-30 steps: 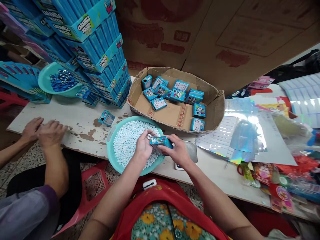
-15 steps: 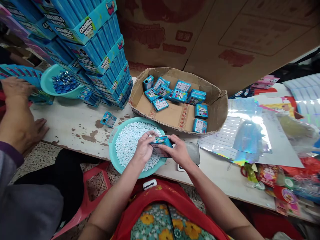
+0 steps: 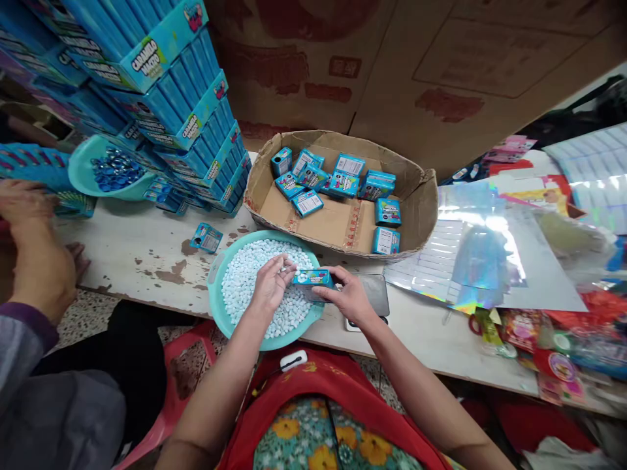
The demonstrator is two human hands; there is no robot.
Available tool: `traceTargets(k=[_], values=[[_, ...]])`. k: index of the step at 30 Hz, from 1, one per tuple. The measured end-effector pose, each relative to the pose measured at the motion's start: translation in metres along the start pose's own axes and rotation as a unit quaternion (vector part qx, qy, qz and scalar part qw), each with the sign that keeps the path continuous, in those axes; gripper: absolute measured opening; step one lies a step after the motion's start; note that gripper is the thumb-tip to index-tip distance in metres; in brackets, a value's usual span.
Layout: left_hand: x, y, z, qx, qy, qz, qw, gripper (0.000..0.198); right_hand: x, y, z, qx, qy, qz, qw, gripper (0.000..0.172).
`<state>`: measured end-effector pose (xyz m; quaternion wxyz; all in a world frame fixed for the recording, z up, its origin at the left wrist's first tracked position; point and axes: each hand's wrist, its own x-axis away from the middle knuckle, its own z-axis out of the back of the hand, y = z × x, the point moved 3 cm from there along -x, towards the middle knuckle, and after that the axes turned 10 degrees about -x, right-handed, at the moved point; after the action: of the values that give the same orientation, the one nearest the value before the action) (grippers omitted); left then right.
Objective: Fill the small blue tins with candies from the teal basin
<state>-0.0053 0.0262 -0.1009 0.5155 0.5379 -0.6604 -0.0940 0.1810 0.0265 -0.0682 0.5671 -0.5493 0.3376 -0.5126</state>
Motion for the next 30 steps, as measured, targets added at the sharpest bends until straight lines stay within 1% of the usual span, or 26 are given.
traceTargets(k=[2, 4, 6, 7, 9, 10, 11, 12, 14, 15, 16, 17, 19, 21, 22, 24, 26, 27, 28, 29, 30], values=[[0.002, 0.002, -0.001, -0.021, -0.016, 0.009, 1.0, 0.025, 0.002, 0.005, 0.002, -0.023, 0.003, 0.001, 1.0, 0.039], [0.003, 0.0, -0.007, -0.071, -0.048, 0.011, 0.996, 0.026, 0.002, 0.008, 0.004, -0.032, 0.011, 0.004, 0.999, 0.039], [0.001, -0.003, -0.012, -0.114, -0.054, -0.003, 0.992, 0.028, 0.002, 0.009, 0.005, -0.036, 0.017, 0.008, 0.999, 0.039], [-0.001, -0.005, -0.014, -0.125, -0.04, -0.016, 0.991, 0.028, 0.003, 0.009, 0.006, -0.044, 0.018, 0.009, 0.999, 0.038], [-0.005, -0.007, -0.013, -0.156, 0.009, -0.052, 0.986, 0.028, 0.008, 0.01, 0.012, -0.08, 0.017, 0.012, 0.997, 0.039], [-0.007, -0.007, -0.01, -0.196, 0.034, -0.077, 0.977, 0.027, 0.013, 0.012, 0.017, -0.11, 0.018, 0.012, 0.994, 0.04], [-0.008, -0.006, -0.008, -0.259, 0.054, -0.107, 0.958, 0.026, 0.02, 0.016, 0.025, -0.142, 0.023, 0.01, 0.99, 0.042], [-0.009, -0.004, -0.005, -0.335, 0.07, -0.142, 0.929, 0.026, 0.028, 0.022, 0.034, -0.172, 0.035, 0.005, 0.984, 0.043], [-0.01, -0.001, 0.001, -0.474, 0.09, -0.208, 0.851, 0.026, 0.046, 0.04, 0.057, -0.213, 0.082, -0.014, 0.973, 0.046], [-0.01, 0.0, 0.004, -0.521, 0.096, -0.23, 0.817, 0.027, 0.055, 0.051, 0.069, -0.221, 0.114, -0.027, 0.968, 0.047], [-0.01, 0.0, 0.007, -0.549, 0.104, -0.244, 0.793, 0.028, 0.064, 0.063, 0.081, -0.22, 0.145, -0.04, 0.964, 0.047], [-0.011, -0.001, 0.009, -0.564, 0.112, -0.252, 0.779, 0.028, 0.071, 0.075, 0.092, -0.214, 0.172, -0.053, 0.96, 0.047], [-0.012, -0.005, 0.012, -0.577, 0.123, -0.251, 0.768, 0.029, 0.08, 0.098, 0.109, -0.197, 0.204, -0.069, 0.956, 0.046], [-0.009, -0.008, 0.01, -0.585, 0.127, -0.255, 0.759, 0.029, 0.083, 0.116, 0.12, -0.187, 0.215, -0.071, 0.956, 0.046], [-0.007, -0.009, 0.006, -0.592, 0.127, -0.266, 0.75, 0.028, 0.082, 0.122, 0.123, -0.186, 0.218, -0.07, 0.956, 0.045], [0.0, -0.004, -0.008, -0.609, 0.127, -0.313, 0.717, 0.027, 0.081, 0.128, 0.125, -0.181, 0.214, -0.07, 0.958, 0.045], [0.002, 0.007, -0.031, -0.628, 0.124, -0.382, 0.666, 0.027, 0.081, 0.128, 0.126, -0.162, 0.206, -0.068, 0.963, 0.05], [-0.001, 0.016, -0.046, -0.641, 0.116, -0.416, 0.634, 0.027, 0.083, 0.126, 0.128, -0.15, 0.206, -0.064, 0.965, 0.056], [-0.01, 0.025, -0.062, -0.661, 0.1, -0.44, 0.6, 0.027, 0.086, 0.124, 0.13, -0.14, 0.212, -0.059, 0.966, 0.062], [-0.025, 0.034, -0.079, -0.689, 0.074, -0.45, 0.564, 0.028, 0.091, 0.122, 0.135, -0.133, 0.224, -0.054, 0.964, 0.066], [-0.045, 0.043, -0.096, -0.726, 0.04, -0.44, 0.527, 0.03, 0.098, 0.119, 0.14, -0.131, 0.244, -0.051, 0.96, 0.066]])
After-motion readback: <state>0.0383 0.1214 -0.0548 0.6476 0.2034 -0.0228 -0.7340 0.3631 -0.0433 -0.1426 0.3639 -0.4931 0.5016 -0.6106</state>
